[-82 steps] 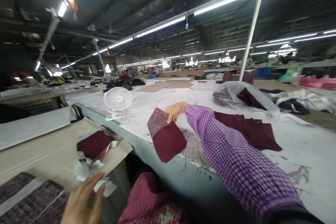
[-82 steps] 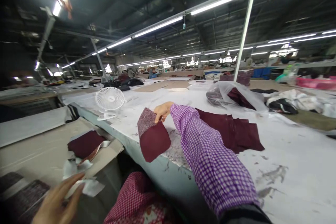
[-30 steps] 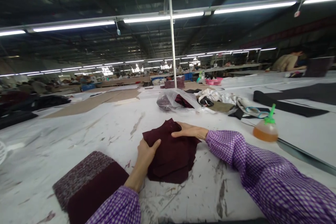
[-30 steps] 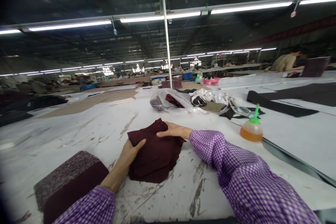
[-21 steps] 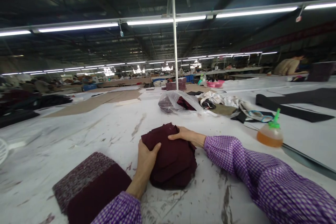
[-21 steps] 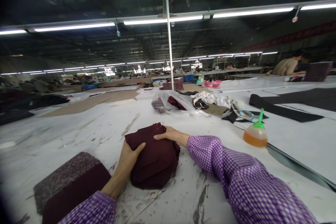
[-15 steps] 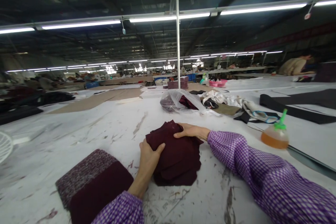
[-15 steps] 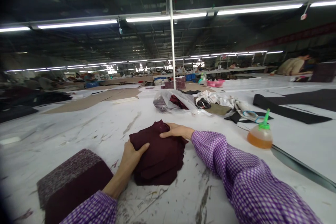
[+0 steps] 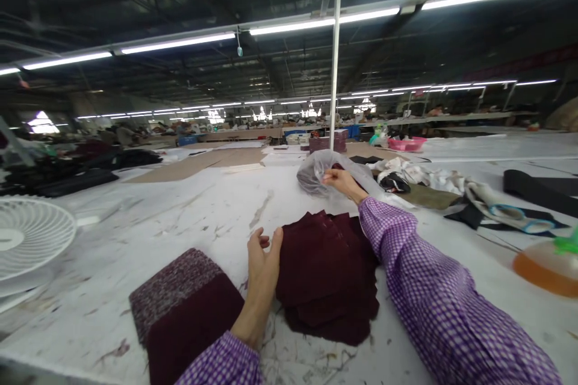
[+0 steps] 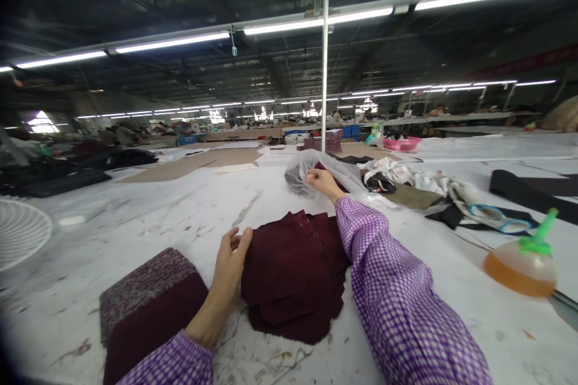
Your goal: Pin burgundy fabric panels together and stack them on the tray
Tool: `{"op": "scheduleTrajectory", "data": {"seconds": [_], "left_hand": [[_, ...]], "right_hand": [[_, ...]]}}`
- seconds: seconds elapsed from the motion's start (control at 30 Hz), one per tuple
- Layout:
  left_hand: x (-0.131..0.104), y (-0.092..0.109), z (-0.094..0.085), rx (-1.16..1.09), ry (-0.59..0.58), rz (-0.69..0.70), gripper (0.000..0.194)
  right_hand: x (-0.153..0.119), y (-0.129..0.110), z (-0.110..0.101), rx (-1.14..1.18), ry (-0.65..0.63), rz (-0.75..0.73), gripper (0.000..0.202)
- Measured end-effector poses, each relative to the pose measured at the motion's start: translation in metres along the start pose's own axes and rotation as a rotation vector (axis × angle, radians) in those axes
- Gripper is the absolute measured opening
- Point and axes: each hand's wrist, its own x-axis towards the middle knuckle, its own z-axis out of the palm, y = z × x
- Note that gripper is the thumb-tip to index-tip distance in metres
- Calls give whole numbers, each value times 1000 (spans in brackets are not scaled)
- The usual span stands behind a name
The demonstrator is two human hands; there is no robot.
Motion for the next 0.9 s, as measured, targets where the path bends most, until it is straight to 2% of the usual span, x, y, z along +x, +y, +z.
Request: {"op": "scheduleTrajectory", "data": {"seconds": [0.1, 0.23, 0.3, 0.33, 0.4, 0.47, 0.57, 0.67, 0.73, 0.8, 0.83, 0.9], "left_hand": [[-5, 5, -1, 52, 2, 90, 59], [-10, 16, -4, 216, 17, 416, 48], [-10, 25, -2, 332, -32, 562, 40], [-9, 31, 0, 390, -95, 602, 37], [-6, 43, 9, 508, -240, 626, 37], [-1, 54, 19, 643, -321, 635, 44], [8, 60, 31, 831, -301, 656, 49], [16, 53, 35, 893, -328, 611, 47], [20, 44, 34, 894, -375, 584, 40], [22, 35, 32, 894, -420, 584, 33], [22, 32, 31, 894, -436, 587, 31], [20, 28, 28, 891, -452, 590, 28]], "right_hand": [[-3, -20, 3, 156, 71, 5, 33], [-16, -48, 23, 370, -14, 6, 25], [-23, -61, 33, 394, -75, -22, 29], [-26, -67, 37, 403, -100, -42, 30], [-33, -76, 43, 421, -146, -86, 32], [-41, -82, 50, 396, -176, -106, 30], [-54, -85, 68, 287, -228, -125, 22], [-66, -92, 80, 151, -296, -183, 20], [-76, -104, 74, 18, -437, -273, 25], [-85, -119, 55, -167, -576, -391, 30], [-89, -125, 43, -267, -581, -441, 31], [-91, -133, 20, -415, -373, -464, 37]]}}
